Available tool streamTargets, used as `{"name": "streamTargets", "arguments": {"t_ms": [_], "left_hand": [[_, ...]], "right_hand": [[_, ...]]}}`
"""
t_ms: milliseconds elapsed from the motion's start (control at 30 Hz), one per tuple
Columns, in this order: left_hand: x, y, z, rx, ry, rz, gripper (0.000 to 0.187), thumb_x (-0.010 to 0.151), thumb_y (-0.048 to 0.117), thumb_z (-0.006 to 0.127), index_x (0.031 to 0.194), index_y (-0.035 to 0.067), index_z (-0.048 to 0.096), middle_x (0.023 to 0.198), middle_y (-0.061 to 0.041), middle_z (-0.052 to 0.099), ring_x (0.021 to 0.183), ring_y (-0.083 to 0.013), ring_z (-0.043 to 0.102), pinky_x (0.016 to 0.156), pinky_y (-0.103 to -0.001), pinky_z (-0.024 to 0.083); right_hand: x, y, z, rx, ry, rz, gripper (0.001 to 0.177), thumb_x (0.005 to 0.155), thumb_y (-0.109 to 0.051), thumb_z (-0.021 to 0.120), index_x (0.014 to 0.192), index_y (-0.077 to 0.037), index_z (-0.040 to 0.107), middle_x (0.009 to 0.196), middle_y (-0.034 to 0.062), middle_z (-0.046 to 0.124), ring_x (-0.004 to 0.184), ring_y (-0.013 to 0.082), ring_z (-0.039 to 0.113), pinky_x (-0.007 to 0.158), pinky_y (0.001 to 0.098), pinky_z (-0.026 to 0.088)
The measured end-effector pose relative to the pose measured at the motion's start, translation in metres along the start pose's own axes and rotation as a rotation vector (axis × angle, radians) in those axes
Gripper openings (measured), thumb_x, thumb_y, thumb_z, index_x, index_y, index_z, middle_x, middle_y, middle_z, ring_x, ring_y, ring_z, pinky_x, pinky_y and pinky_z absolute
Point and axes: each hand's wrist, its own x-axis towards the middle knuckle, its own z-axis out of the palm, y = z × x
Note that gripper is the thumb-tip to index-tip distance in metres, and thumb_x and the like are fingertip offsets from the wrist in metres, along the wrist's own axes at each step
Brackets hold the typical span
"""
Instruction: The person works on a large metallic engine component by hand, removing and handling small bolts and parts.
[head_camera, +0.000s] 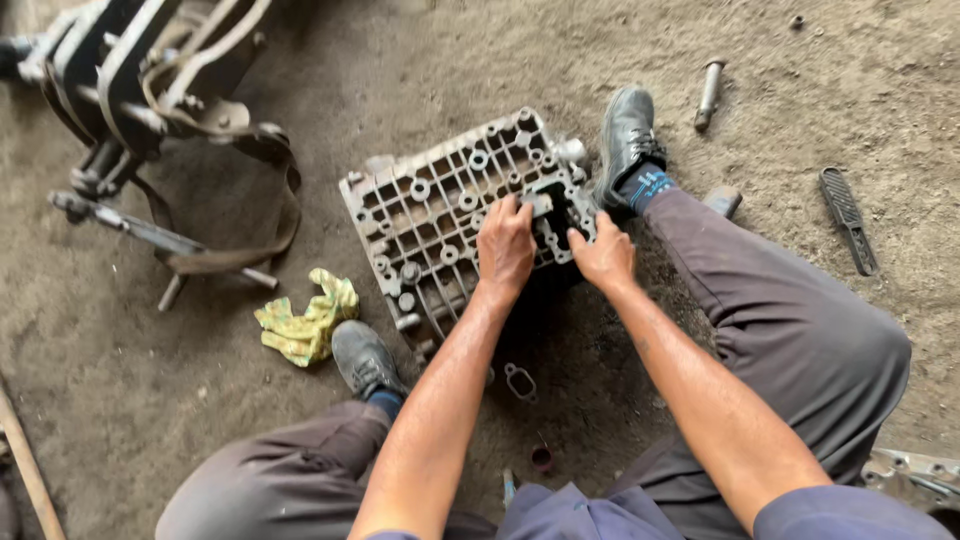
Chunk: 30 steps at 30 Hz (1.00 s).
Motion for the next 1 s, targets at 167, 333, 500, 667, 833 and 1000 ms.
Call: {"name": "streamTargets", "arguments": {"t_ms": [167, 333, 500, 667, 833, 1000], "left_hand": [[-0.006, 0.005, -0.007, 0.054, -0.180, -0.093, 0.016, 0.088, -0.008, 0.064, 0.101, -0.001, 0.069, 0.089, -0.014, 0.063, 0.085, -0.0288, 0.064, 0.074, -0.042, 0.054], [-0.009, 0.015, -0.021, 0.013, -0.172, -0.196, 0.028, 0.089, -0.004, 0.067, 0.116, 0.001, 0.072, 0.094, -0.014, 0.066, 0.089, -0.0291, 0.066, 0.076, -0.041, 0.056], [-0.018, 0.033, -0.026, 0.021, -0.100, -0.212, 0.034, 0.087, -0.004, 0.070, 0.120, 0.002, 0.072, 0.104, -0.015, 0.067, 0.098, -0.0296, 0.065, 0.082, -0.039, 0.058], [-0.039, 0.042, -0.027, 0.025, -0.023, -0.235, 0.032, 0.087, -0.003, 0.070, 0.118, 0.002, 0.075, 0.110, -0.014, 0.069, 0.101, -0.0284, 0.066, 0.085, -0.039, 0.057], [-0.054, 0.035, -0.007, 0.081, -0.065, -0.071, 0.021, 0.094, -0.001, 0.069, 0.115, 0.003, 0.075, 0.112, -0.017, 0.071, 0.103, -0.0274, 0.068, 0.089, -0.036, 0.058], [-0.046, 0.038, -0.004, 0.065, -0.111, 0.171, 0.030, 0.085, -0.009, 0.063, 0.112, -0.003, 0.073, 0.110, -0.015, 0.073, 0.102, -0.0273, 0.070, 0.090, -0.036, 0.061]], "right_hand": [[0.004, 0.001, -0.002, 0.013, 0.045, 0.036, 0.043, 0.084, -0.033, 0.065, 0.119, -0.007, 0.068, 0.108, 0.0275, 0.073, 0.104, 0.0476, 0.068, 0.096, 0.0542, 0.050], [-0.016, -0.011, -0.012, 0.081, 0.044, 0.115, 0.039, 0.082, -0.032, 0.065, 0.112, -0.008, 0.073, 0.102, 0.0254, 0.074, 0.101, 0.0467, 0.069, 0.095, 0.0532, 0.051], [-0.074, -0.011, -0.006, 0.096, -0.026, 0.282, 0.039, 0.085, -0.033, 0.066, 0.112, -0.006, 0.073, 0.102, 0.0247, 0.075, 0.100, 0.0447, 0.071, 0.094, 0.0527, 0.053], [-0.121, 0.002, 0.005, 0.162, -0.070, 0.295, 0.051, 0.087, -0.034, 0.069, 0.127, -0.003, 0.065, 0.110, 0.0286, 0.071, 0.106, 0.0449, 0.069, 0.094, 0.0514, 0.053], [-0.109, -0.003, -0.029, 0.242, -0.005, 0.112, 0.071, 0.083, -0.026, 0.069, 0.144, 0.003, 0.047, 0.117, 0.0306, 0.068, 0.109, 0.0419, 0.069, 0.096, 0.0463, 0.053], [-0.106, -0.031, -0.076, 0.243, 0.021, -0.037, 0.053, 0.088, -0.022, 0.067, 0.138, -0.004, 0.063, 0.114, 0.0243, 0.074, 0.106, 0.0325, 0.072, 0.093, 0.0414, 0.055]]}}
